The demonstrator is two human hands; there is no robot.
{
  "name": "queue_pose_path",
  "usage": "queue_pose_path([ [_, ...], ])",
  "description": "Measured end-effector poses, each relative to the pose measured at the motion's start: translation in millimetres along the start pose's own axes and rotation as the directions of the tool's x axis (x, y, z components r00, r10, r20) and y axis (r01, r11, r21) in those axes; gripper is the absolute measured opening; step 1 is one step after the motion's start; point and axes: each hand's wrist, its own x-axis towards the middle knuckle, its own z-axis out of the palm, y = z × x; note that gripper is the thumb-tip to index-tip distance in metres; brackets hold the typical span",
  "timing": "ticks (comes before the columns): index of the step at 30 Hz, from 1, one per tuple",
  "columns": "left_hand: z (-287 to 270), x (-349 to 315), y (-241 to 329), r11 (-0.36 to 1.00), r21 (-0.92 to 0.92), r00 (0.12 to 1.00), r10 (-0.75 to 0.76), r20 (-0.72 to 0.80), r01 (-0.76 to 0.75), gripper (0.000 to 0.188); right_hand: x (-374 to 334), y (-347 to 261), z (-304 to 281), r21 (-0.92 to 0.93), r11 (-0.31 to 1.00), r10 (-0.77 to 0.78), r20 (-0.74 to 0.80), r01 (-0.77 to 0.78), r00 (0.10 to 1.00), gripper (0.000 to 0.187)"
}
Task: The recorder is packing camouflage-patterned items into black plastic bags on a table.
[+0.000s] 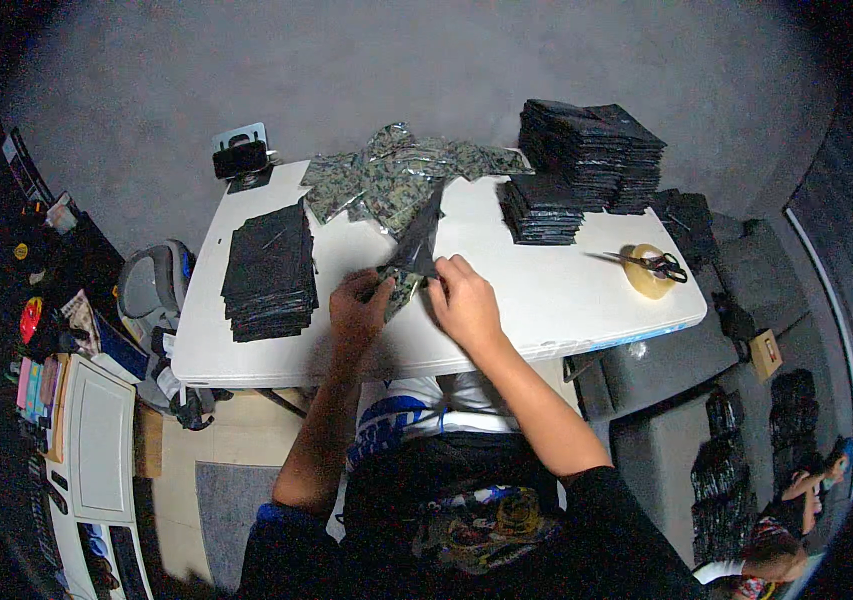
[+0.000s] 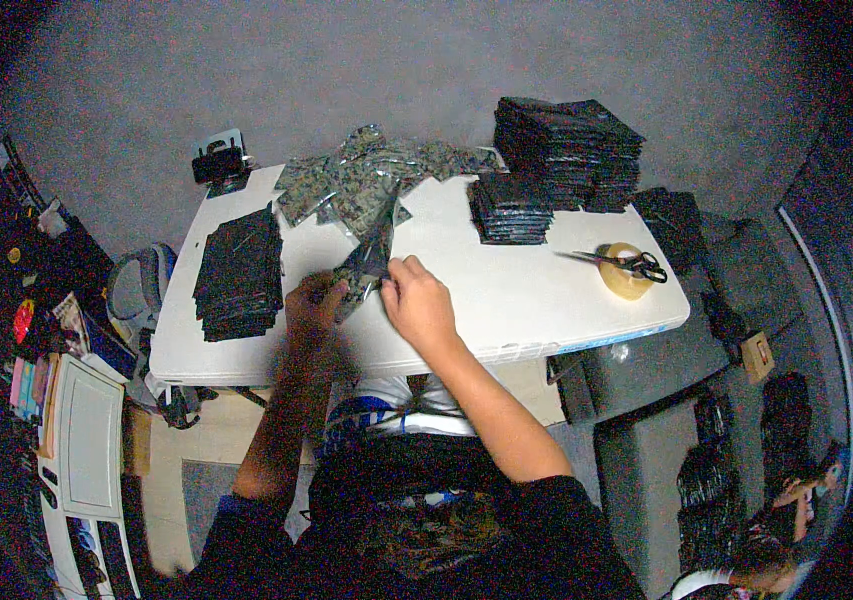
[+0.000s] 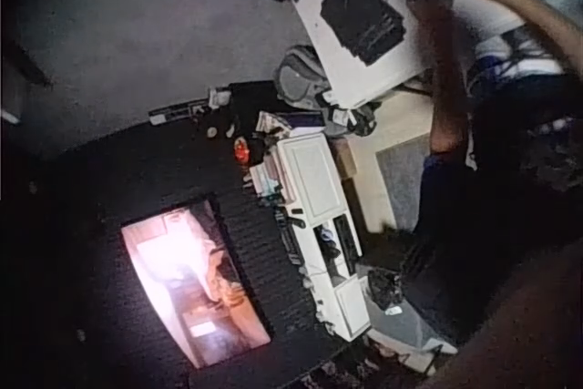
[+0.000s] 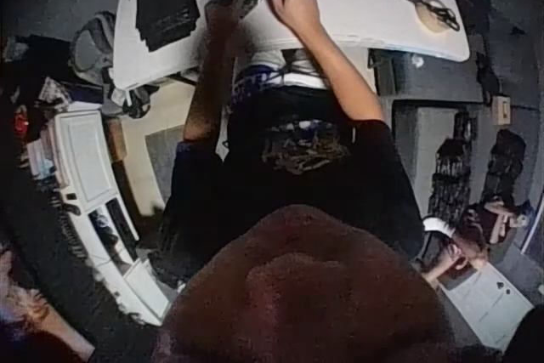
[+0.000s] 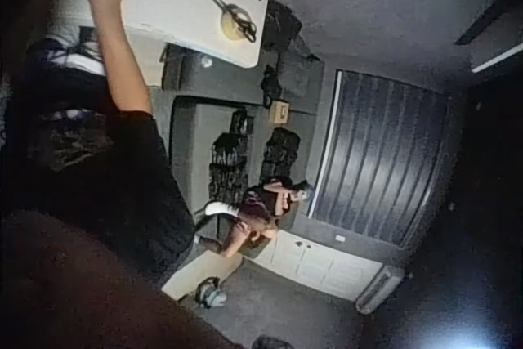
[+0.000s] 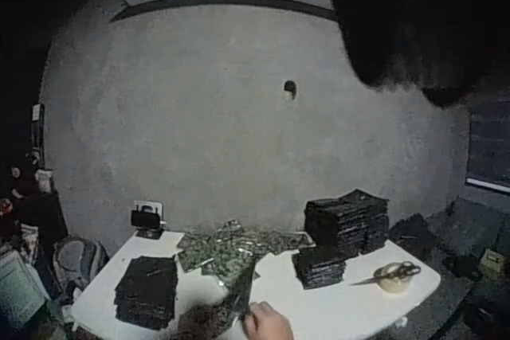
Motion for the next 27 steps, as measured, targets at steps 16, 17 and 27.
queue_pose_path([
  [16,-5,31,-32,0.961,0.244,0.975,0.078,0.209,-0.13,0.026,-24,-14,8,0.106,0.981,-0.159,-0.008,0.159,0.987,0.016],
  [17,-7,33,-38,0.961,0.245,0.975,0.077,0.207,-0.128,0.026,-27,-18,10,0.127,0.974,-0.187,-0.007,0.186,0.982,0.014],
  [27,18,9,-20,0.813,0.283,0.853,0.521,0.038,-0.509,0.018,-38,-11,6,0.052,0.999,-0.014,0.028,0.013,0.999,0.026],
])
